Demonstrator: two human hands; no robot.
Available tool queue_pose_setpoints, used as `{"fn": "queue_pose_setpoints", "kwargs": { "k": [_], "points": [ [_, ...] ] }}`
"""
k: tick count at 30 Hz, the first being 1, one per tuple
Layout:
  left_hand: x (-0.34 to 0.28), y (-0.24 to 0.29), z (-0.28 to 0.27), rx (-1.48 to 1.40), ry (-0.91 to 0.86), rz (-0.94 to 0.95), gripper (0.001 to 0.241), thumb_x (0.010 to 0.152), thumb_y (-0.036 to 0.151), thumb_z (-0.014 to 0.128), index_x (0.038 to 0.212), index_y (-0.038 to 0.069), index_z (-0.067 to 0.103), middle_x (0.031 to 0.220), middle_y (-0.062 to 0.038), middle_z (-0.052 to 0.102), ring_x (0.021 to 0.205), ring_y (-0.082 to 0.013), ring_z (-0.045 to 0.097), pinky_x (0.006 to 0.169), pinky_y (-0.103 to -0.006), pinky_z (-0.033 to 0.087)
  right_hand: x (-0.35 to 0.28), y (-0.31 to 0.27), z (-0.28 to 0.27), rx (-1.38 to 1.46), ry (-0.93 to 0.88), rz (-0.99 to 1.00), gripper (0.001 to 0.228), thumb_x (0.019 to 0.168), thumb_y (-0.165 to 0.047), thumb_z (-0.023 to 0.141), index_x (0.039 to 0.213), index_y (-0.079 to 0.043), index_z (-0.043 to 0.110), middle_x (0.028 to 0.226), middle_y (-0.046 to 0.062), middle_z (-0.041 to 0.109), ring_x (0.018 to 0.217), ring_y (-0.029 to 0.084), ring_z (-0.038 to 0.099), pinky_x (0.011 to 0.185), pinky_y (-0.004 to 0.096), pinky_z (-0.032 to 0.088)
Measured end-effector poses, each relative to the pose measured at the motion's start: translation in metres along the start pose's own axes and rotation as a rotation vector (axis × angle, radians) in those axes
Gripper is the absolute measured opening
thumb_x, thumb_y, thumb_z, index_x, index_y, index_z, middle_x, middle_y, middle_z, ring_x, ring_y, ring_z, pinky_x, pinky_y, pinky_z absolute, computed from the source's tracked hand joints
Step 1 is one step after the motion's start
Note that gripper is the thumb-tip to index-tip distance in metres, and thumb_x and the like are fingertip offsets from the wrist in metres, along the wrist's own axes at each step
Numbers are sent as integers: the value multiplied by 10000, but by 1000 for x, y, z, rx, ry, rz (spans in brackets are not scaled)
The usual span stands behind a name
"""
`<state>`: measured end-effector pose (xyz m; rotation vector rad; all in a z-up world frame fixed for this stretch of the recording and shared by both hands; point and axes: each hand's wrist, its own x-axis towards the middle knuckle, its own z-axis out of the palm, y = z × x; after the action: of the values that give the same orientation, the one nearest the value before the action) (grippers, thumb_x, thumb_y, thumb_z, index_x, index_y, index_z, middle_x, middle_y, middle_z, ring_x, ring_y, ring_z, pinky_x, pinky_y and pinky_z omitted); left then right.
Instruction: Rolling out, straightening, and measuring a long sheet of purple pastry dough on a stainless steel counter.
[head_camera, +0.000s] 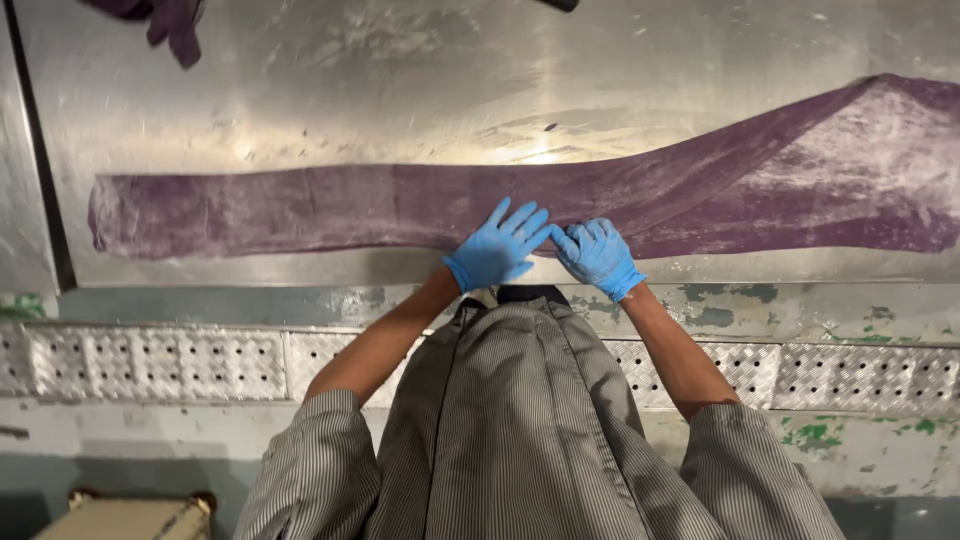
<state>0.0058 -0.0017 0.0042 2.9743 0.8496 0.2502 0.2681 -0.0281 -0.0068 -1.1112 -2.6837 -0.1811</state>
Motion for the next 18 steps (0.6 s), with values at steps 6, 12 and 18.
{"fn": "queue_pose_setpoints", "kwargs": {
  "k": [6,12,18],
  "points": [
    [43,31,3,-156,14,-104,753,869,487,718,1477,79,543,1541,-185,476,1434,-364,415,1187,-615,307,-25,49,-58,220,-2,166,560,871,-417,715,1317,-92,620,1063,129,631,953,311,612,915,481,497],
    [55,24,-6,-229,34,-133,626,862,382,715,1418,137,566,1526,-139,515,1437,-331,462,1199,-542,346,-129,199,-83,238,83,648,492,995,-266,706,1418,-45,587,1222,175,641,1099,392,583,1003,505,459],
    [61,45,-1,52,-121,-85,613,897,201,592,1496,101,507,1483,-171,507,1346,-351,512,1083,-511,446,-172,376,-72,223,104,625,567,1001,-169,684,1524,-15,525,1444,232,563,1331,426,500,1164,495,389]
  ]
}}
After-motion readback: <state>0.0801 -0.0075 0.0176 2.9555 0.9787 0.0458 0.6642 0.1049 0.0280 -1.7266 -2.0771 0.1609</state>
